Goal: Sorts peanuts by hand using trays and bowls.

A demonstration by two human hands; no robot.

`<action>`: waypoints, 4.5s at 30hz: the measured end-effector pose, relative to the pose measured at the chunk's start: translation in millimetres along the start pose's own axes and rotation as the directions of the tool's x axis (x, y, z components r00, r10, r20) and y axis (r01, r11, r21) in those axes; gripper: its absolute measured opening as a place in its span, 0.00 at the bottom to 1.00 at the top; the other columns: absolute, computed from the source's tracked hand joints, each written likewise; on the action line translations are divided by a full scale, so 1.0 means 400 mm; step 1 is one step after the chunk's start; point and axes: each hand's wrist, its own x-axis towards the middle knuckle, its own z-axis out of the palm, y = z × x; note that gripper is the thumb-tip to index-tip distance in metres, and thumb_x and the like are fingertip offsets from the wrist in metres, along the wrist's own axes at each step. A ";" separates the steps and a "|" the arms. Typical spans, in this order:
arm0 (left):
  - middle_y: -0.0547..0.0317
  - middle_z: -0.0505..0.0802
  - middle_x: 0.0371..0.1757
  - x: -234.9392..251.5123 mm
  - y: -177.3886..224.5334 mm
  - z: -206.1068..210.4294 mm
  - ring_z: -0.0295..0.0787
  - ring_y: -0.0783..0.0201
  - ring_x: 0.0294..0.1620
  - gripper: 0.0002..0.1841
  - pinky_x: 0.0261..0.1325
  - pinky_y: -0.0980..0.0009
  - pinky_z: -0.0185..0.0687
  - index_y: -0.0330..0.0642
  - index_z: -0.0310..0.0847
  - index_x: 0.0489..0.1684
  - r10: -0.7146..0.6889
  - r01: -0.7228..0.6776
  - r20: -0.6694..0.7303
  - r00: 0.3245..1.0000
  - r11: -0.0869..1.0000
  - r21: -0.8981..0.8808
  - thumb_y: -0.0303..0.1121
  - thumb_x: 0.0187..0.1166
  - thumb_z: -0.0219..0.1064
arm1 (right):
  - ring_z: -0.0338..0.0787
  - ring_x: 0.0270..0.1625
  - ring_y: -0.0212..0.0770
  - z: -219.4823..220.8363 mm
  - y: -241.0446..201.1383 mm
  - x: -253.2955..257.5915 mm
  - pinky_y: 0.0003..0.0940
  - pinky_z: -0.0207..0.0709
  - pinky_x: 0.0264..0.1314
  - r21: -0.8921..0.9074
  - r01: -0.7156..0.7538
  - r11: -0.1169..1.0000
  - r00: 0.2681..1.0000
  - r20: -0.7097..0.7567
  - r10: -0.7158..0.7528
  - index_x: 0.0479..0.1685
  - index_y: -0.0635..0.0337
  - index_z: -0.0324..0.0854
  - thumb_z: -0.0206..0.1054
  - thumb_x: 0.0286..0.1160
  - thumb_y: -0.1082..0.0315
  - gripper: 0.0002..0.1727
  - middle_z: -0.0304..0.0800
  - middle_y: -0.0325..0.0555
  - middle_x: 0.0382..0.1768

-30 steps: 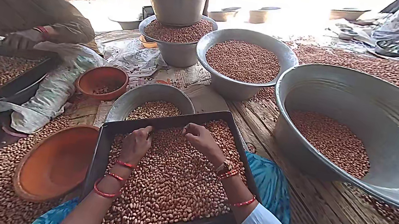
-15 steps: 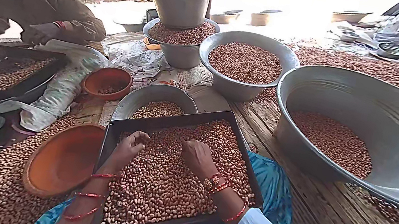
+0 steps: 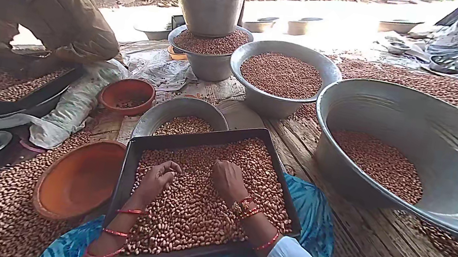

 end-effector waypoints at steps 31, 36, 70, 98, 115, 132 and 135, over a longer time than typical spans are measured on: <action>0.52 0.87 0.73 -0.097 0.057 -0.067 0.80 0.58 0.77 0.26 0.81 0.56 0.73 0.42 0.82 0.73 0.262 -0.356 0.414 0.872 0.919 0.170 0.36 0.74 0.71 | 0.94 0.46 0.48 -0.103 0.024 -0.104 0.51 0.83 0.55 0.411 0.384 0.827 0.868 0.145 -0.475 0.59 0.63 0.89 0.69 0.84 0.62 0.16 0.96 0.54 0.45; 0.42 0.85 0.76 -0.050 0.155 0.118 0.76 0.45 0.81 0.26 0.85 0.49 0.66 0.41 0.80 0.77 0.263 -0.480 0.564 0.783 0.832 0.277 0.34 0.78 0.73 | 0.83 0.75 0.61 -0.181 0.149 -0.038 0.61 0.74 0.74 0.075 -0.138 0.988 0.984 -0.103 0.146 0.71 0.62 0.81 0.61 0.84 0.64 0.21 0.86 0.62 0.68; 0.39 0.93 0.52 0.078 0.109 0.157 0.89 0.39 0.60 0.10 0.64 0.45 0.82 0.39 0.94 0.51 0.285 -0.252 0.075 0.956 0.660 0.708 0.28 0.80 0.68 | 0.91 0.60 0.58 -0.084 0.114 0.003 0.62 0.78 0.60 0.090 0.019 0.996 0.998 -0.067 -0.013 0.55 0.57 0.90 0.62 0.83 0.61 0.15 0.94 0.56 0.53; 0.40 0.94 0.52 0.038 0.070 0.156 0.92 0.43 0.57 0.12 0.67 0.48 0.82 0.37 0.92 0.57 0.178 -0.222 0.133 0.975 0.810 0.543 0.27 0.80 0.68 | 0.92 0.55 0.62 0.013 0.117 0.051 0.61 0.79 0.54 0.000 0.167 0.986 0.978 -0.124 -0.166 0.57 0.61 0.85 0.59 0.83 0.65 0.14 0.92 0.61 0.49; 0.37 0.93 0.53 0.054 0.067 0.194 0.92 0.40 0.57 0.14 0.65 0.46 0.83 0.33 0.90 0.58 0.218 -0.221 0.080 0.973 0.765 0.605 0.30 0.82 0.65 | 0.90 0.64 0.58 -0.019 0.094 0.053 0.59 0.79 0.64 0.195 0.093 0.976 0.989 -0.136 -0.067 0.61 0.59 0.87 0.60 0.83 0.67 0.15 0.92 0.58 0.57; 0.54 0.88 0.32 0.059 0.071 0.138 0.79 0.63 0.29 0.08 0.40 0.63 0.75 0.35 0.88 0.49 0.097 -0.097 0.007 0.995 0.971 0.217 0.29 0.81 0.68 | 0.89 0.50 0.51 -0.039 0.097 0.083 0.53 0.78 0.54 0.503 0.054 0.862 0.979 -0.198 0.054 0.57 0.61 0.84 0.61 0.80 0.66 0.14 0.90 0.54 0.45; 0.73 0.82 0.21 0.062 0.037 0.076 0.73 0.81 0.16 0.11 0.20 0.85 0.68 0.45 0.74 0.37 0.059 -0.090 -0.084 0.995 0.898 -0.430 0.23 0.73 0.46 | 0.91 0.61 0.56 -0.029 0.080 0.100 0.58 0.79 0.61 0.290 0.100 0.952 0.983 -0.178 -0.049 0.60 0.61 0.85 0.62 0.82 0.63 0.16 0.92 0.57 0.54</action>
